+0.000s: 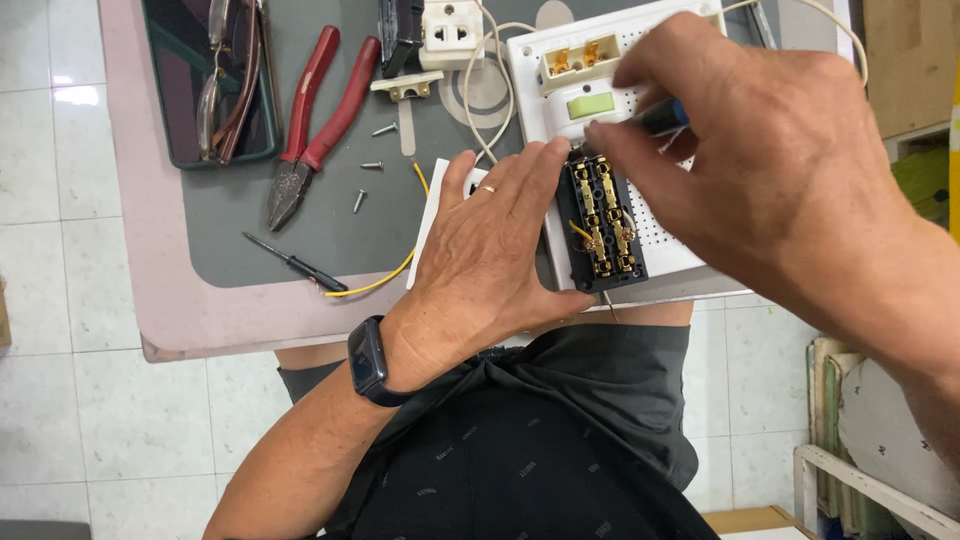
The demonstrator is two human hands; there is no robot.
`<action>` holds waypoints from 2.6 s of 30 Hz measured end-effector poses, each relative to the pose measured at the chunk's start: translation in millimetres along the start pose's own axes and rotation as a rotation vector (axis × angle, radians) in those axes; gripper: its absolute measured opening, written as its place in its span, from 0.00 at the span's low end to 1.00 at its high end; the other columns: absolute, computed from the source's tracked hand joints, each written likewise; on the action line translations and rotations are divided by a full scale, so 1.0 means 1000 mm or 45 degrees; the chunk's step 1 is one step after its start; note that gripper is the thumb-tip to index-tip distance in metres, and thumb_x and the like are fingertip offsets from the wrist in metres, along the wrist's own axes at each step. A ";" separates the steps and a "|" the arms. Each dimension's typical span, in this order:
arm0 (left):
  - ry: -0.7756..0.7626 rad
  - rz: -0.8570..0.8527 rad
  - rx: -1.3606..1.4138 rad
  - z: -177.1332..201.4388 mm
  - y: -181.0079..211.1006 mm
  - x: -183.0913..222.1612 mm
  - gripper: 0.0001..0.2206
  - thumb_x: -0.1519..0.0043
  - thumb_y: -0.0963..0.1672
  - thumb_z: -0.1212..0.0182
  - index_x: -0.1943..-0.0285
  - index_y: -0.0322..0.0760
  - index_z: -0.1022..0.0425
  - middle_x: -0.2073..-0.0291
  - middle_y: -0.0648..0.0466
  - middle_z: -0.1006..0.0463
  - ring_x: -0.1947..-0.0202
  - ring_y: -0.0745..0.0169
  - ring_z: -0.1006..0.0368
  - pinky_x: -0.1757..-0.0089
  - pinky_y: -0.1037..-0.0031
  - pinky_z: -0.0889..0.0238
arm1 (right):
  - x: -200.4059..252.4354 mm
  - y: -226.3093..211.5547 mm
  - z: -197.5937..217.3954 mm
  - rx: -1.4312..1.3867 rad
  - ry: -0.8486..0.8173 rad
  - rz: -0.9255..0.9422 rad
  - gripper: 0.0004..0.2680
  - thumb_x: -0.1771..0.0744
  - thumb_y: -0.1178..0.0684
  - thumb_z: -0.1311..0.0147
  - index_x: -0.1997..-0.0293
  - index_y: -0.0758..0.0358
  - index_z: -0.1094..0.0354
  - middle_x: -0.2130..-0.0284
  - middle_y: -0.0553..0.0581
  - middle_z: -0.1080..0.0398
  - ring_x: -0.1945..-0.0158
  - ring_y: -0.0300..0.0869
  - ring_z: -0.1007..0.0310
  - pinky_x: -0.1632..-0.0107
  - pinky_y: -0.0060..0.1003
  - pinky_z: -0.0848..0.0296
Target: Assembling electrical components like sockets and switches onto a power strip baseplate using a screwdriver.
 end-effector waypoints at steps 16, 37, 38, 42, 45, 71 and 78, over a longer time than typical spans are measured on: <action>0.040 -0.036 0.024 -0.003 -0.001 0.003 0.64 0.59 0.60 0.16 0.26 0.35 0.66 0.32 0.43 0.37 0.32 0.46 0.37 0.37 0.40 0.53 | -0.014 -0.012 0.006 -0.146 -0.044 0.141 0.08 0.30 0.63 0.50 0.46 0.69 0.29 0.91 0.57 0.41 0.88 0.50 0.41 0.80 0.47 0.44; -0.005 0.024 0.025 -0.001 0.000 -0.001 0.60 0.60 0.59 0.20 0.27 0.35 0.60 0.33 0.44 0.37 0.34 0.47 0.38 0.37 0.43 0.58 | -0.007 -0.003 0.003 -0.226 -0.029 0.259 0.04 0.31 0.63 0.48 0.53 0.68 0.37 0.72 0.58 0.31 0.75 0.52 0.33 0.70 0.47 0.37; 0.003 0.014 0.030 0.000 0.000 0.000 0.60 0.60 0.59 0.19 0.27 0.34 0.60 0.33 0.44 0.37 0.33 0.48 0.38 0.37 0.43 0.57 | -0.005 0.000 0.000 -0.194 0.023 0.225 0.05 0.29 0.61 0.43 0.54 0.67 0.36 0.74 0.55 0.32 0.76 0.51 0.35 0.71 0.47 0.39; -0.025 0.032 0.024 -0.001 -0.001 -0.002 0.60 0.60 0.60 0.20 0.28 0.32 0.58 0.34 0.43 0.37 0.35 0.45 0.38 0.38 0.44 0.58 | -0.010 -0.011 0.010 -0.129 -0.106 0.075 0.15 0.31 0.49 0.39 0.44 0.63 0.39 0.70 0.53 0.27 0.77 0.47 0.28 0.75 0.46 0.34; -0.041 0.028 0.067 0.004 -0.001 -0.005 0.57 0.62 0.60 0.21 0.30 0.33 0.53 0.35 0.45 0.36 0.36 0.46 0.39 0.39 0.43 0.58 | -0.009 -0.018 0.018 -0.209 -0.104 0.172 0.14 0.34 0.61 0.47 0.43 0.67 0.40 0.62 0.56 0.25 0.75 0.54 0.28 0.76 0.52 0.34; 0.079 -0.132 0.353 0.030 -0.035 -0.046 0.08 0.40 0.39 0.36 0.53 0.30 0.24 0.61 0.45 0.19 0.60 0.51 0.22 0.56 0.60 0.30 | 0.128 0.050 -0.097 -1.079 0.902 -0.887 0.08 0.24 0.56 0.62 0.49 0.76 0.47 0.70 0.72 0.41 0.77 0.54 0.36 0.70 0.40 0.34; 0.147 -0.066 0.299 0.047 -0.040 -0.038 0.05 0.38 0.39 0.38 0.56 0.28 0.24 0.61 0.45 0.20 0.56 0.47 0.24 0.50 0.59 0.35 | 0.119 0.017 -0.074 -0.577 0.486 -1.060 0.16 0.23 0.49 0.72 0.64 0.67 0.43 0.68 0.56 0.33 0.64 0.42 0.37 0.28 0.37 0.49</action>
Point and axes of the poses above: each hand's wrist, its own x-axis away from the middle knuckle, its own z-axis out of the back of the hand, y = z × x, the point moved 4 cm from there along -x, towards the middle knuckle
